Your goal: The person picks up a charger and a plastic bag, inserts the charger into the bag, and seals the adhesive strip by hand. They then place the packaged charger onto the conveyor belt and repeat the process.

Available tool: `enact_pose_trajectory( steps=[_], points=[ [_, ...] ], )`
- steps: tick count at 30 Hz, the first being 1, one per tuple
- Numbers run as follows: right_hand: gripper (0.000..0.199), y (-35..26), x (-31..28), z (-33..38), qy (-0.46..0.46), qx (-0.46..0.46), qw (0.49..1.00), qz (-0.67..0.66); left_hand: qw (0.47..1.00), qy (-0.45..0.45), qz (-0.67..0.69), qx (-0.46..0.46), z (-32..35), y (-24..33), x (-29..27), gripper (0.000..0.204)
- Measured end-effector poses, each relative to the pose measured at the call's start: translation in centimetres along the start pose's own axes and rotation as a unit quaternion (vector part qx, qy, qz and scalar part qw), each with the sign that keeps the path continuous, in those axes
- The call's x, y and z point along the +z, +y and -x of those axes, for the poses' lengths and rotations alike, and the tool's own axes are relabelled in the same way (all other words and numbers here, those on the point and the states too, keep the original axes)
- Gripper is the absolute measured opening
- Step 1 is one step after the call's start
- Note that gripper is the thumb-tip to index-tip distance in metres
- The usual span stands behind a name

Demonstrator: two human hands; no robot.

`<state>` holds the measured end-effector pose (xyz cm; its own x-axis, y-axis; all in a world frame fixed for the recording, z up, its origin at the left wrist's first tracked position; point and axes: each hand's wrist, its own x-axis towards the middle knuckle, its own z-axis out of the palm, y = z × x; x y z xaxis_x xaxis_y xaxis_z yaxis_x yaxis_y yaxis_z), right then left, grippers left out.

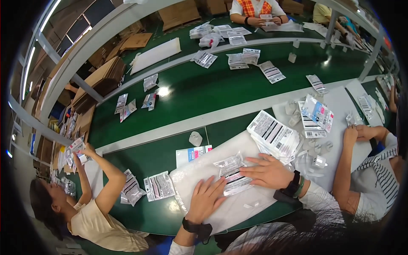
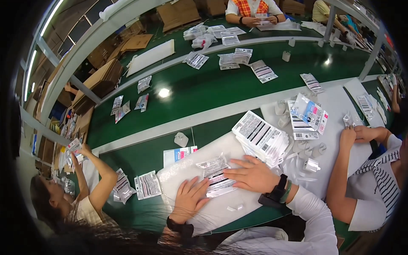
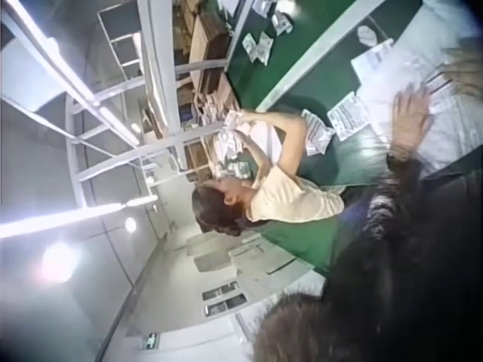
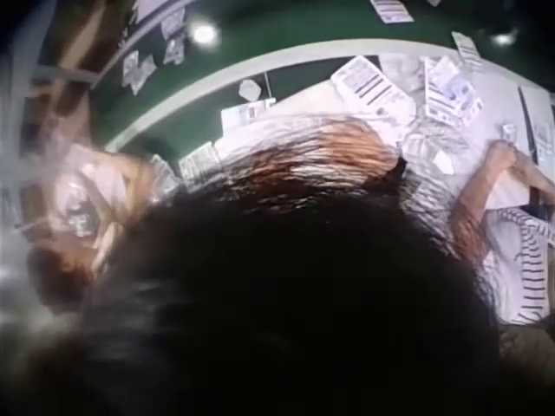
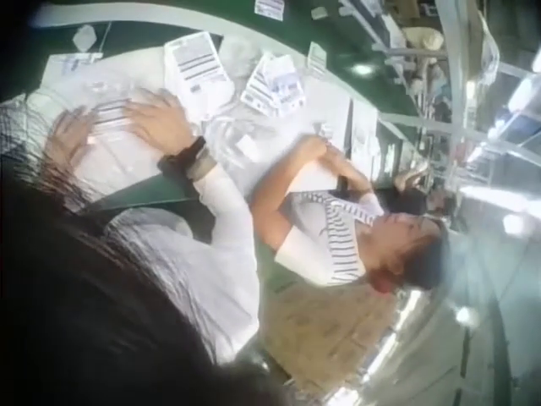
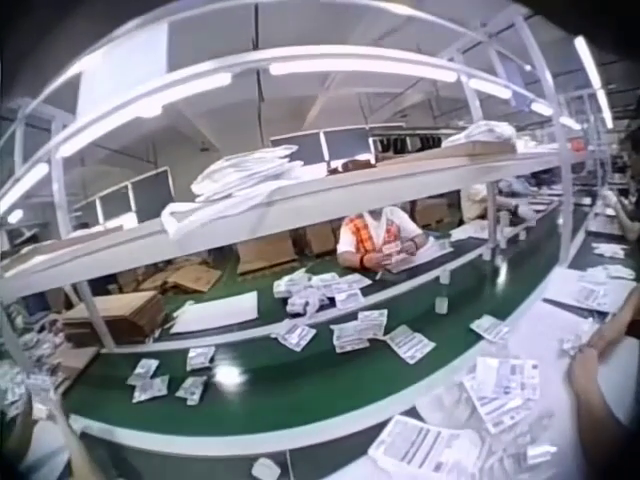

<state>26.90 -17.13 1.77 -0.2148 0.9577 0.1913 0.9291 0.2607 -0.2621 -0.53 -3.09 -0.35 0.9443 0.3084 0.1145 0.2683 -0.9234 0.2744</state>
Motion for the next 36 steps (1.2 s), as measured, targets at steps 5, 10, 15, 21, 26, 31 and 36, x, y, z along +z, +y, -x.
enact_pose_trajectory(
  steps=[5,10,15,21,26,31,36],
  points=[
    [0.044,0.2,0.2,0.2,0.022,0.02,0.999,-0.042,0.999,-0.017,-0.02,0.035,-0.3,-1.3,-1.0,0.062],
    [0.03,-0.9,0.8,-0.2,0.108,0.038,0.993,0.014,0.995,-0.04,-0.026,0.09,-0.6,-1.8,-2.0,0.059],
    [0.015,-6.5,3.8,-3.2,0.06,-0.008,0.998,-0.008,0.991,-0.084,-0.063,0.077,0.3,-2.2,-1.3,0.058],
    [0.022,-7.7,7.7,-2.8,0.135,0.002,0.99,0.038,0.987,-0.044,-0.111,0.104,0.6,-2.8,0.2,0.052],
    [0.022,-7.3,7.6,-2.8,0.148,0.024,0.988,-0.021,0.986,-0.054,-0.119,0.099,0.1,-2.6,0.1,0.05],
    [0.02,-7.3,6.0,-2.1,0.118,0.029,0.993,0.007,0.983,-0.06,-0.141,0.099,-0.2,-1.7,-0.6,0.049],
    [0.013,-3.2,0.1,1.2,0.066,0.158,0.985,-0.021,0.992,-0.037,-0.099,0.064,0.0,-1.6,-0.7,0.051]
  ],
)
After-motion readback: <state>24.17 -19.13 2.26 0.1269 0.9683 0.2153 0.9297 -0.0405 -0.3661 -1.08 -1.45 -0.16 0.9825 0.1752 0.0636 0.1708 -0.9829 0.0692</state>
